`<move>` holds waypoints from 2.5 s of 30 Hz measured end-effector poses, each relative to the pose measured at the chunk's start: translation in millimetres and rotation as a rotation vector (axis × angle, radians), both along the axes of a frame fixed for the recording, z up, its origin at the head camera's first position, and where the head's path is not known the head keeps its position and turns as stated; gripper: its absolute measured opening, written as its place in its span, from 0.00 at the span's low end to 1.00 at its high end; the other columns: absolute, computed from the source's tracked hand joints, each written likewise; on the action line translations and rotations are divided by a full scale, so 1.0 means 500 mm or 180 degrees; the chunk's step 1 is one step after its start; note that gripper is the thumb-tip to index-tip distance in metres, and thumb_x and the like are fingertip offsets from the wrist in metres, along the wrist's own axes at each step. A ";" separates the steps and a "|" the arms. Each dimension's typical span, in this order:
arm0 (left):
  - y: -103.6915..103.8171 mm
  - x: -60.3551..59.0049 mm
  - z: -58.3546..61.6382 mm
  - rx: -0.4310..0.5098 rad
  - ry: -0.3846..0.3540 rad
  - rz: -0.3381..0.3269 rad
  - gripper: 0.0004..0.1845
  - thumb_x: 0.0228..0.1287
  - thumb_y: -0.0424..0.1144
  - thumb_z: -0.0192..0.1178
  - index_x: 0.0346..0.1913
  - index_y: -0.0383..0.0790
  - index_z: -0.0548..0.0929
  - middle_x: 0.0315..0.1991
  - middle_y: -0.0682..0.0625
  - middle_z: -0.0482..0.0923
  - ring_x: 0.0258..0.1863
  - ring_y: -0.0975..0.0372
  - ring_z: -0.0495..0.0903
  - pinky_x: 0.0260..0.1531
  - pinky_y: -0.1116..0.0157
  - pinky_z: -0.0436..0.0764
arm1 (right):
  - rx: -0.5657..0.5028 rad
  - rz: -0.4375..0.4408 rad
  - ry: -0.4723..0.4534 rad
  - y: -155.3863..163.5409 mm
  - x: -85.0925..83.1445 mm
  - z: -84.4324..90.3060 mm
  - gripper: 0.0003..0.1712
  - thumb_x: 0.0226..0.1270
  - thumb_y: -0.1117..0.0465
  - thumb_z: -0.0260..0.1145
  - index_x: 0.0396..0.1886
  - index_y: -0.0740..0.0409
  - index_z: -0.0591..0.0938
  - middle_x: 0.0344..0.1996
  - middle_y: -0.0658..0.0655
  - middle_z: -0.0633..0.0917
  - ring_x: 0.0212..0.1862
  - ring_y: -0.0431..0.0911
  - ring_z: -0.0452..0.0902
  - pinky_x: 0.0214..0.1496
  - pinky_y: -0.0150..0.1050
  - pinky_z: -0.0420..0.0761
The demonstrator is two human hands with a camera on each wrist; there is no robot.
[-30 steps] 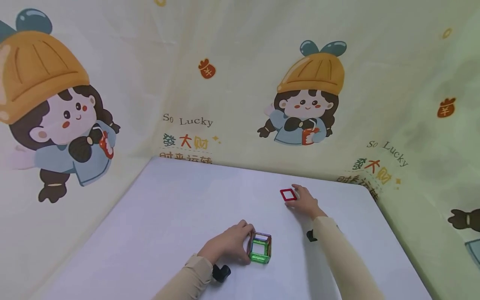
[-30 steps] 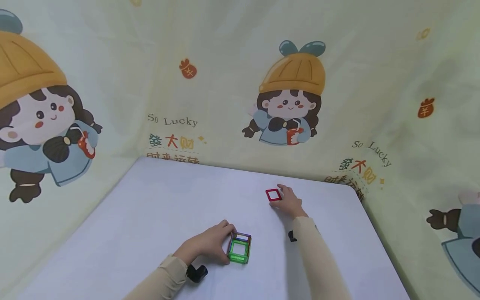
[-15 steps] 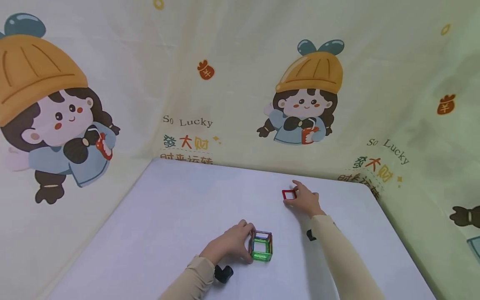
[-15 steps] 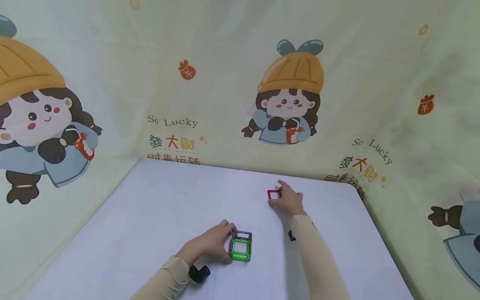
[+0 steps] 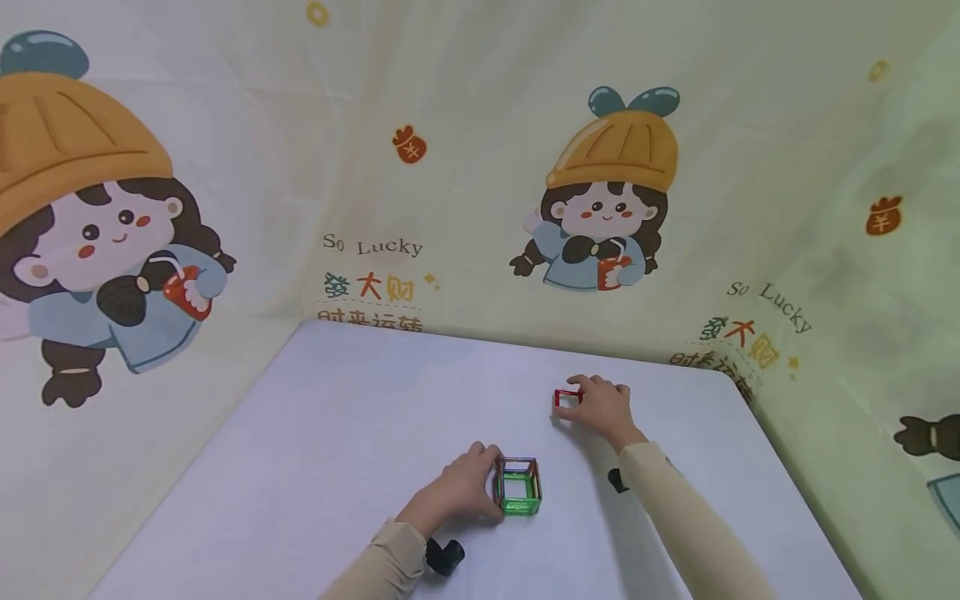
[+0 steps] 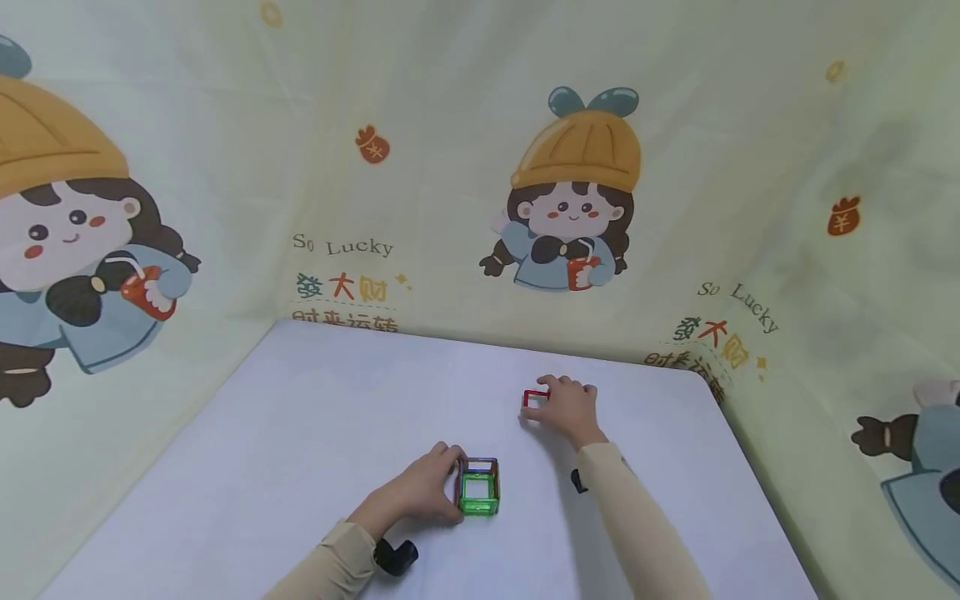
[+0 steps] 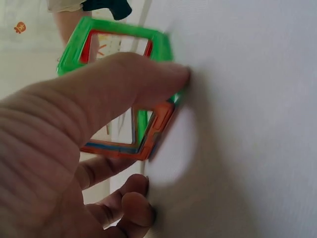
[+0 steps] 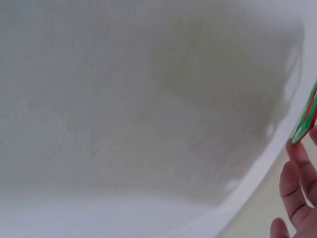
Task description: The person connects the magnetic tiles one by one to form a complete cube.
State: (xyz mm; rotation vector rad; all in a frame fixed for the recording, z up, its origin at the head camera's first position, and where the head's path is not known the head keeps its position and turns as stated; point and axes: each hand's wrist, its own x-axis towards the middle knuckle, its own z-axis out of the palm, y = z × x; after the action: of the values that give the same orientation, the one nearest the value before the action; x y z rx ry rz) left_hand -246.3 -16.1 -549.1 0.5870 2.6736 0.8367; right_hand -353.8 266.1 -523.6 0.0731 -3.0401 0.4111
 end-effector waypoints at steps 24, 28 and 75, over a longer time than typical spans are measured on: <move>-0.001 -0.005 0.016 0.0039 -0.0116 0.0102 0.40 0.41 0.44 0.83 0.61 0.48 0.75 0.46 0.52 0.72 0.40 0.59 0.74 0.45 0.54 0.81 | -0.0418 0.0571 0.0133 -0.142 0.209 0.072 0.47 0.47 0.39 0.82 0.67 0.44 0.76 0.40 0.48 0.82 0.49 0.47 0.80 0.67 0.64 0.67; 0.004 -0.012 0.013 0.0017 -0.0043 0.0055 0.41 0.40 0.45 0.83 0.61 0.48 0.75 0.46 0.52 0.72 0.39 0.60 0.73 0.45 0.54 0.81 | -0.0440 0.0698 0.0162 -0.155 0.232 0.071 0.47 0.46 0.40 0.83 0.67 0.44 0.76 0.38 0.45 0.80 0.46 0.46 0.80 0.65 0.63 0.68; 0.001 0.003 0.024 0.0080 -0.0056 -0.0060 0.38 0.42 0.46 0.84 0.57 0.49 0.76 0.42 0.54 0.72 0.39 0.63 0.73 0.40 0.61 0.78 | -0.0611 0.0626 0.0189 -0.158 0.261 0.030 0.40 0.43 0.36 0.84 0.57 0.43 0.83 0.47 0.47 0.84 0.43 0.41 0.76 0.58 0.54 0.68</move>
State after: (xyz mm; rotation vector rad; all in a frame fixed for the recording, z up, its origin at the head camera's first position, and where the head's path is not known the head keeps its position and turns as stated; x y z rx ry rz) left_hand -245.0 -15.7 -537.1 0.6068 2.6414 0.8674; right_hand -223.4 187.2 -508.7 0.3678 -2.9278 0.6988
